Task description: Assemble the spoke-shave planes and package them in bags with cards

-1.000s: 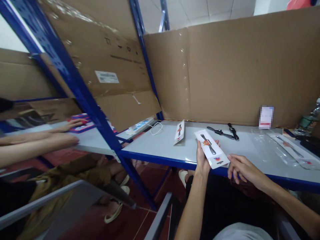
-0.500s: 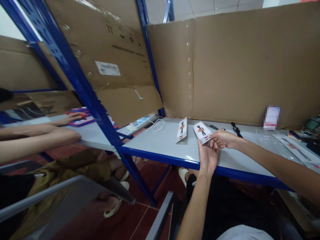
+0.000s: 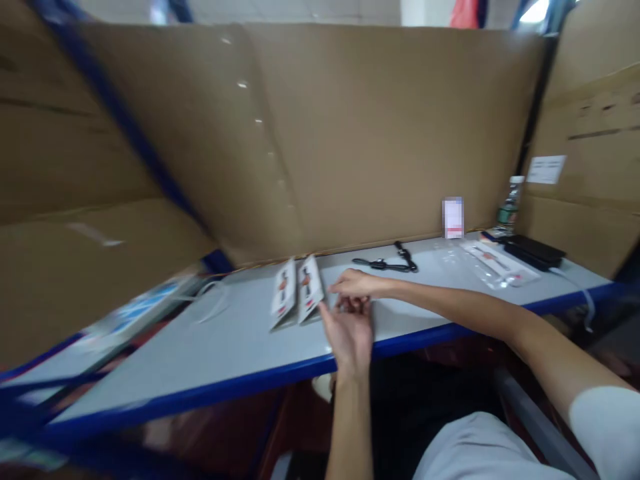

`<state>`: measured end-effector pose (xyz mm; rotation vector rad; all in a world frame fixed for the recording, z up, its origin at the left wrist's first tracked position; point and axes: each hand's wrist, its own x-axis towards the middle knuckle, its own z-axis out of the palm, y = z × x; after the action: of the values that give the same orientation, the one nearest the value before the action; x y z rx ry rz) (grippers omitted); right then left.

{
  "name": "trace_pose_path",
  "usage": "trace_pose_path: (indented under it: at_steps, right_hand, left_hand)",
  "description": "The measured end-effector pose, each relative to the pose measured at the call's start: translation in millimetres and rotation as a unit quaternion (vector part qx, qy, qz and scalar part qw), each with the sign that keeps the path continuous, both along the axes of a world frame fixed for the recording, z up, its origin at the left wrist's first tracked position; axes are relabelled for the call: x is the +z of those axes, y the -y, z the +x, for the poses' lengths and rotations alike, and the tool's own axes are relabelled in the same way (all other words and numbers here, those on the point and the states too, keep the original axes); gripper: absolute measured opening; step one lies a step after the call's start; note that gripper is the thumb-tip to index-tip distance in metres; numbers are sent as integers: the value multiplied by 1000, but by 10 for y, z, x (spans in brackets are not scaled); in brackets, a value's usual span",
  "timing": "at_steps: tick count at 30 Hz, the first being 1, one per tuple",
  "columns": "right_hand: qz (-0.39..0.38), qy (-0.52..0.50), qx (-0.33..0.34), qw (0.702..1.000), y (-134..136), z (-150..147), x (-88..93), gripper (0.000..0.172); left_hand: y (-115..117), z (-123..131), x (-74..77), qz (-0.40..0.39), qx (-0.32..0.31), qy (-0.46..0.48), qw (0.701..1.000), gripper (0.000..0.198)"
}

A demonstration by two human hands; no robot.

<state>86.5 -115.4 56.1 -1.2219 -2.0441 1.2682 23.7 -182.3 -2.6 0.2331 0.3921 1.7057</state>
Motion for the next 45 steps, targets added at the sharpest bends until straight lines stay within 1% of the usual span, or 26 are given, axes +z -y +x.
trace_pose_path:
  at_steps: [2, 3, 4, 6, 7, 9, 10, 12, 13, 14, 15, 16, 19, 22, 26, 30, 31, 32, 34, 35, 36, 37, 39, 41, 43, 45]
  right_hand:
    - [115, 65, -28, 991, 156, 335, 39, 22]
    - [178, 98, -31, 979, 265, 532, 61, 22]
    - [236, 129, -42, 962, 390, 746, 84, 24]
    - [312, 206, -109, 921, 657, 1214, 128, 29]
    - [318, 256, -147, 901, 783, 1463, 148, 34]
    - [300, 353, -232, 855, 989, 1975, 176, 42]
    - [288, 394, -279, 827, 1066, 2225, 180, 43]
    - [249, 463, -368, 767, 1179, 2672, 154, 39]
    - [232, 491, -395, 741, 1219, 2853, 122, 37]
    - [220, 512, -410, 722, 1251, 2996, 79, 38]
    - [210, 523, -416, 713, 1275, 3098, 27, 40]
    - [204, 527, -417, 712, 1289, 3160, -29, 45]
    - [196, 515, -401, 732, 1269, 3149, -176, 53]
    - [190, 499, -397, 747, 1174, 3020, -238, 50]
    - [187, 468, -418, 755, 1039, 2972, -216, 46]
    - [162, 428, -445, 770, 1006, 3094, -124, 31]
    - [162, 416, -462, 766, 1027, 3128, -92, 28]
    - [169, 403, -488, 755, 1062, 3154, -58, 26]
    - [209, 358, -549, 726, 1173, 3160, 7, 24]
    - [237, 319, -569, 720, 1245, 3130, 30, 22]
    - [266, 265, -576, 726, 1321, 3072, 44, 20]
    - [291, 199, -565, 746, 1398, 2984, 44, 18]
    - [301, 46, -500, 811, 1530, 2713, -2, 15]
    - [258, -52, -415, 871, 1601, 2338, -99, 12]
    - [208, -120, -340, 909, 1591, 1910, -215, 10]
    - [158, -163, -253, 941, 1515, 1497, -307, 11]
  left_hand:
    - [29, 9, 24, -19, -13, -42, 999, 50]
    - [47, 17, 38, -24, -20, -63, 997, 52]
    - [67, 27, 54, -28, -20, -80, 996, 56]
    - [107, 52, 86, -24, -20, -102, 994, 63]
    - [124, 64, 101, -21, -19, -111, 993, 64]
    - [148, 86, 132, -23, -20, -127, 991, 61]
    - [155, 96, 147, -26, -21, -133, 991, 58]
    - [166, 111, 178, -33, -22, -142, 989, 51]
    - [172, 117, 193, -37, -21, -145, 989, 48]
    - [178, 124, 208, -40, -20, -147, 988, 46]
    - [186, 129, 222, -42, -19, -149, 988, 44]
    - [195, 134, 233, -44, -18, -151, 987, 43]
    - [219, 140, 248, -42, -20, -163, 986, 40]
    - [228, 133, 239, -37, -25, -180, 983, 38]
    - [223, 128, 217, -28, -33, -192, 980, 36]
    - [213, 125, 203, -24, -32, -181, 983, 36]
    - [211, 123, 201, -25, -32, -179, 983, 35]
    - [209, 120, 199, -25, -34, -177, 983, 34]
    - [207, 117, 200, -21, -38, -173, 984, 32]
    - [209, 118, 204, -19, -40, -171, 984, 31]
    - [212, 120, 210, -17, -42, -169, 985, 31]
    - [218, 125, 220, -16, -46, -168, 985, 31]
    - [238, 139, 244, -13, -57, -175, 983, 32]
    - [266, 154, 270, -1, -73, -192, 979, 37]
    - [293, 162, 288, 16, -93, -215, 972, 44]
    - [310, 155, 289, 32, -111, -232, 966, 49]
